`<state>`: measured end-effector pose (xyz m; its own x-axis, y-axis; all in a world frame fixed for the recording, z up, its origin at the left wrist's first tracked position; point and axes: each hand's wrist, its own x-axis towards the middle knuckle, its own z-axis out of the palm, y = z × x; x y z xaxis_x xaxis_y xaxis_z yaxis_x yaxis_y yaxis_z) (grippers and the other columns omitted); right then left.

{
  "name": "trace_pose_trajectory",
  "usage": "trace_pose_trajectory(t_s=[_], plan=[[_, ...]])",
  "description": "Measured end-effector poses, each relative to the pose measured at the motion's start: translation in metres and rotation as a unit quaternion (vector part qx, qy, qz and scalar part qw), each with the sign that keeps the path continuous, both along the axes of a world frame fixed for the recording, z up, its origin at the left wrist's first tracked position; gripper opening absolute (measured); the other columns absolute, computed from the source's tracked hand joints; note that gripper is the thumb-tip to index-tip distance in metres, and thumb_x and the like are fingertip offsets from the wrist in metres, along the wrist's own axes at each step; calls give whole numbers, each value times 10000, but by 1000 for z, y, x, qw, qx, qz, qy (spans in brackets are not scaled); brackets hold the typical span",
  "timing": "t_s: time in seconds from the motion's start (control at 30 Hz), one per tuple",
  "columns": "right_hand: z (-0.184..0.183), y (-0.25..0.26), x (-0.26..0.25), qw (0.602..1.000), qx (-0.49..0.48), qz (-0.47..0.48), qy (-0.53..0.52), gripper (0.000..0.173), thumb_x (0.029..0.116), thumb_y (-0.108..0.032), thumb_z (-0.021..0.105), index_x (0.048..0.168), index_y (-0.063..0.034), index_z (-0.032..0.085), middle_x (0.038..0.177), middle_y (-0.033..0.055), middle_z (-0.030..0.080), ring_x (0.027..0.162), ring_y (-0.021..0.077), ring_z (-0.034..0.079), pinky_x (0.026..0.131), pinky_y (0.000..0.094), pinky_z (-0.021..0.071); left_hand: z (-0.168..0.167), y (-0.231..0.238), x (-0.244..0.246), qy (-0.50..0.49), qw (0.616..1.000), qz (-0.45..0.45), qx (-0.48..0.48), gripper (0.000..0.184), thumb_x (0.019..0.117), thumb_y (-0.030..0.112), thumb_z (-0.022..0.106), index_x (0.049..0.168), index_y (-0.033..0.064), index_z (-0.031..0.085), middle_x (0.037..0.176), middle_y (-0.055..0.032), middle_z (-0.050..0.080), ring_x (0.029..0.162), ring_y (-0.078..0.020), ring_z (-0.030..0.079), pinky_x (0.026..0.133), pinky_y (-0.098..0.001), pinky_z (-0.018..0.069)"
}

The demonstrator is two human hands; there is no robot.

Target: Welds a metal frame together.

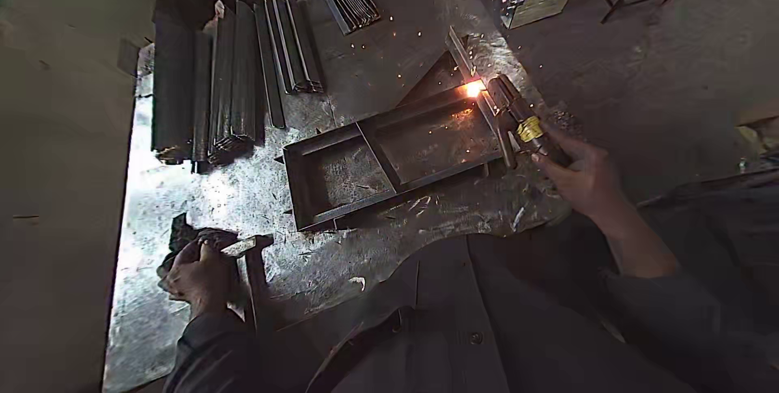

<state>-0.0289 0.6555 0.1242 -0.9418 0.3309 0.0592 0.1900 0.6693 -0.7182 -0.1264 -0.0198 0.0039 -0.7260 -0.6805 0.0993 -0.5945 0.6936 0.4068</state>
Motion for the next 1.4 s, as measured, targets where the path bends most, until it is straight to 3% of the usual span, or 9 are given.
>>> trace_pose_trajectory(t_s=[0.23, 0.4, 0.5, 0.6, 0.77, 0.93, 1.07, 1.2, 1.4], plan=[[-1, -1, -2, 1000, 9, 10, -5, 558, 983, -230, 700, 1515, -253, 533, 1038, 140, 733, 704, 221, 679, 644, 477, 577, 2, 0, 1, -10, 1000, 0, 13, 477, 989, 506, 557, 1350, 221, 685, 1517, -180, 518, 1450, -388, 424, 1183, -628, 295], [-6, 3, -1, 999, 38, 6, -2, 453, 966, -244, 680, 1415, -208, 629, 1065, 106, 750, 851, 217, 719, 766, 506, 581, 4, 5, 2, -8, 1000, -5, 8, 487, 1003, 496, 544, 1354, 185, 677, 1494, -179, 544, 1438, -385, 443, 1180, -615, 317], [-7, 2, -3, 1000, 22, 10, 2, 500, 974, -232, 694, 1463, -241, 589, 991, 106, 738, 698, 205, 683, 634, 478, 580, 1, 0, 2, -2, 1000, -10, 9, 490, 998, 498, 552, 1350, 183, 682, 1485, -185, 550, 1431, -374, 456, 1189, -584, 321], [-4, 2, -1, 1000, 9, 1, -21, 468, 969, -204, 694, 1429, -222, 614, 1043, 124, 730, 803, 235, 696, 732, 512, 575, 2, 3, 2, 4, 1000, -13, 20, 490, 1003, 482, 557, 1355, 162, 676, 1477, -178, 563, 1425, -353, 472, 1198, -571, 321], [12, 8, 7, 995, 74, 37, 56, 543, 973, -265, 681, 1497, -204, 551, 1085, 129, 735, 797, 185, 688, 709, 419, 574, 1, -1, 0, -2, 1000, 5, 17, 462, 991, 462, 584, 1357, 199, 685, 1501, -169, 543, 1443, -366, 443, 1197, -590, 285], [28, 10, 3, 978, 187, 82, 51, 514, 972, -238, 685, 1471, -172, 584, 1172, 193, 720, 977, 367, 718, 827, 579, 563, 4, 4, 0, -4, 1000, 13, 16, 478, 983, 497, 576, 1353, 216, 685, 1526, -166, 515, 1458, -372, 421, 1200, -599, 286], [17, 8, -4, 941, 313, 128, 24, 480, 984, -235, 655, 1461, -244, 596, 1199, 184, 689, 933, 385, 713, 705, 580, 568, -1, -3, 1, -1, 1000, 3, 19, 507, 980, 529, 569, 1351, 203, 685, 1519, -177, 516, 1453, -381, 421, 1196, -612, 286], [9, 1, -6, 906, 394, 154, 17, 437, 1001, -227, 618, 1436, -272, 618, 1215, 227, 673, 922, 418, 711, 648, 551, 564, -23, -29, -3, 10, 1000, -9, 3, 573, 941, 625, 563, 1333, 229, 697, 1462, -125, 582, 1417, -305, 487, 1212, -508, 321], [6, 3, -10, 897, 412, 158, -21, 476, 994, -227, 644, 1465, -270, 586, 1257, 232, 653, 946, 427, 701, 649, 546, 564, 6, 8, 2, 1, 1000, 4, 14, 491, 985, 509, 557, 1338, 196, 692, 1505, -175, 534, 1451, -380, 427, 1198, -610, 290]])
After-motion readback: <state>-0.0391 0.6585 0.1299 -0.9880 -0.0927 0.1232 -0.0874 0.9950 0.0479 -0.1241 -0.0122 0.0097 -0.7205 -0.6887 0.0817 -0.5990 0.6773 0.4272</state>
